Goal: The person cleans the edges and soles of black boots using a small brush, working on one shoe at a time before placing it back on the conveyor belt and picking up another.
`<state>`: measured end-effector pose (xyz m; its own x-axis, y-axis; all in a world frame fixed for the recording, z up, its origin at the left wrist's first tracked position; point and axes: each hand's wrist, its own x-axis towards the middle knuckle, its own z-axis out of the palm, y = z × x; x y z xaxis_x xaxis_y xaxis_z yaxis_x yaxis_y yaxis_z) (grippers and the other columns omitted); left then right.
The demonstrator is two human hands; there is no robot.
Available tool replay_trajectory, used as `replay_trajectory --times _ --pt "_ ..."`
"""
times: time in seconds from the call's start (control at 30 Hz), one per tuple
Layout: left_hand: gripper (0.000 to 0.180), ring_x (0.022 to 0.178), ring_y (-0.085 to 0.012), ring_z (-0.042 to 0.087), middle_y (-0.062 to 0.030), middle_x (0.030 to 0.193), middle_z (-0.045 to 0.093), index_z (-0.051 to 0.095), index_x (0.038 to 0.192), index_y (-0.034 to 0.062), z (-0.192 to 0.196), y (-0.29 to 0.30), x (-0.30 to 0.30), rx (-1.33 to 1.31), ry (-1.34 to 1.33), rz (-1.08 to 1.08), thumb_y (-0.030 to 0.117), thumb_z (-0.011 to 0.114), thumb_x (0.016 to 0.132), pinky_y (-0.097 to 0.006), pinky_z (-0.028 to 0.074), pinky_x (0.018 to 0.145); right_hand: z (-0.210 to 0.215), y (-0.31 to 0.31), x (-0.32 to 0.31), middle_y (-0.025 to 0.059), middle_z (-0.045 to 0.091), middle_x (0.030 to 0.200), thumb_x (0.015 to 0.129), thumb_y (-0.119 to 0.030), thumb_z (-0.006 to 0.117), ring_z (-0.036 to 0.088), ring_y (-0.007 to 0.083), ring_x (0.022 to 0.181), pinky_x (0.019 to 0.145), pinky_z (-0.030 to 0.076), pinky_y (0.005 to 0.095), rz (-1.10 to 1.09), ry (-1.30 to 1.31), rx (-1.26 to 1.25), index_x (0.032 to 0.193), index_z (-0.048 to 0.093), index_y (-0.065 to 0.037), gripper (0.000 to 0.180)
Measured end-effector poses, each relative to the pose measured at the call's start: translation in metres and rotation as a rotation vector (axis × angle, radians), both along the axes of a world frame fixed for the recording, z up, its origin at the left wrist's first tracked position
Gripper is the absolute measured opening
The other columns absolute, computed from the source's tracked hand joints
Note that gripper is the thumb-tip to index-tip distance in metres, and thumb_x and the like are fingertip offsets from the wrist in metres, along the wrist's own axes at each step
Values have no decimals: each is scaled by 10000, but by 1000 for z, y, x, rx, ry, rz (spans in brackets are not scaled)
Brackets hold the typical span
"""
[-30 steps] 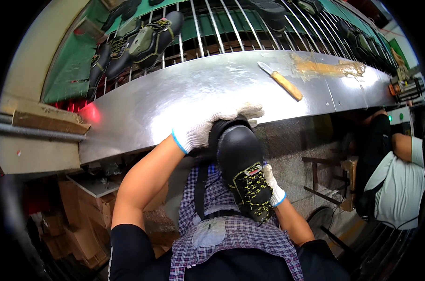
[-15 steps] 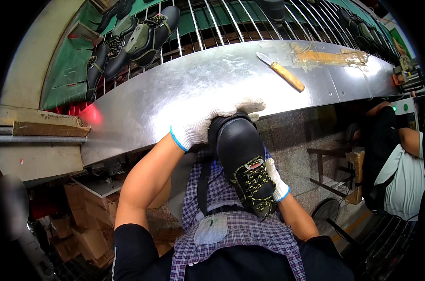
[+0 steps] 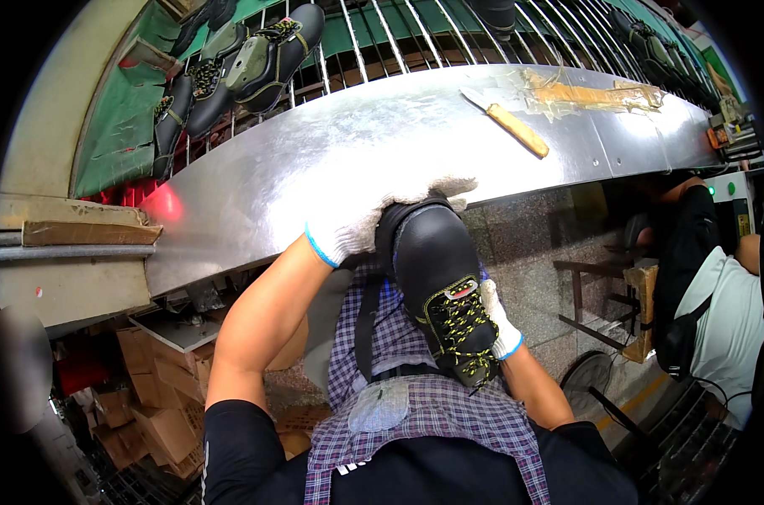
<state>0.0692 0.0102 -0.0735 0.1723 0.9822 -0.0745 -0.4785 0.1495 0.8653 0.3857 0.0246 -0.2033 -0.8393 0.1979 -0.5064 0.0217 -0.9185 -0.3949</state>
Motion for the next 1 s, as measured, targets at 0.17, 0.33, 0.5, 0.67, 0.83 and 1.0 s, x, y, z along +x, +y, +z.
replay_trajectory --times 0.17,0.33,0.5,0.67,0.83,1.0 --pt "800 1494 -378 535 -258 1656 509 474 1597 -112 -5 1 4 -61 -115 4 412 585 1003 -441 372 1309 -2 4 2 191 583 1591 1095 -686 489 631 297 1401 1194 535 450 23 48 42 1627 468 -2 867" --pt "847 1487 -376 544 -258 1646 523 483 1591 -116 -1 3 3 -35 -28 -4 425 612 952 -448 367 1304 -17 1 6 189 565 1611 1111 -667 467 625 301 1409 1204 525 456 -9 74 -20 1631 463 -7 840" --pt "795 1463 -361 572 -260 1613 560 510 1571 -115 0 3 3 -4 23 11 407 598 978 -450 400 1282 -7 0 1 191 555 1618 1105 -667 479 625 309 1408 1204 525 462 -33 55 -29 1633 464 -12 841" --pt "691 1369 -338 642 -247 1567 607 555 1540 -102 19 -9 24 -166 -32 150 367 584 1034 -439 462 1226 5 1 -1 187 590 1585 1070 -688 544 629 311 1400 1181 543 471 -22 74 -18 1622 483 -10 876" --pt "613 1321 -324 663 -212 1506 664 580 1514 -100 69 -1 20 -97 -28 121 246 653 1014 -438 491 1190 20 17 -17 239 571 1593 1034 -737 555 628 407 1388 1171 538 560 -32 272 -97 1636 461 -9 949" --pt "978 1362 -235 629 -162 1506 645 556 1578 46 183 -36 15 116 775 302 349 995 759 -408 475 1194 86 17 -58 232 610 1544 1029 -799 491 667 391 1339 1140 565 544 -68 370 67 1627 448 14 1010"
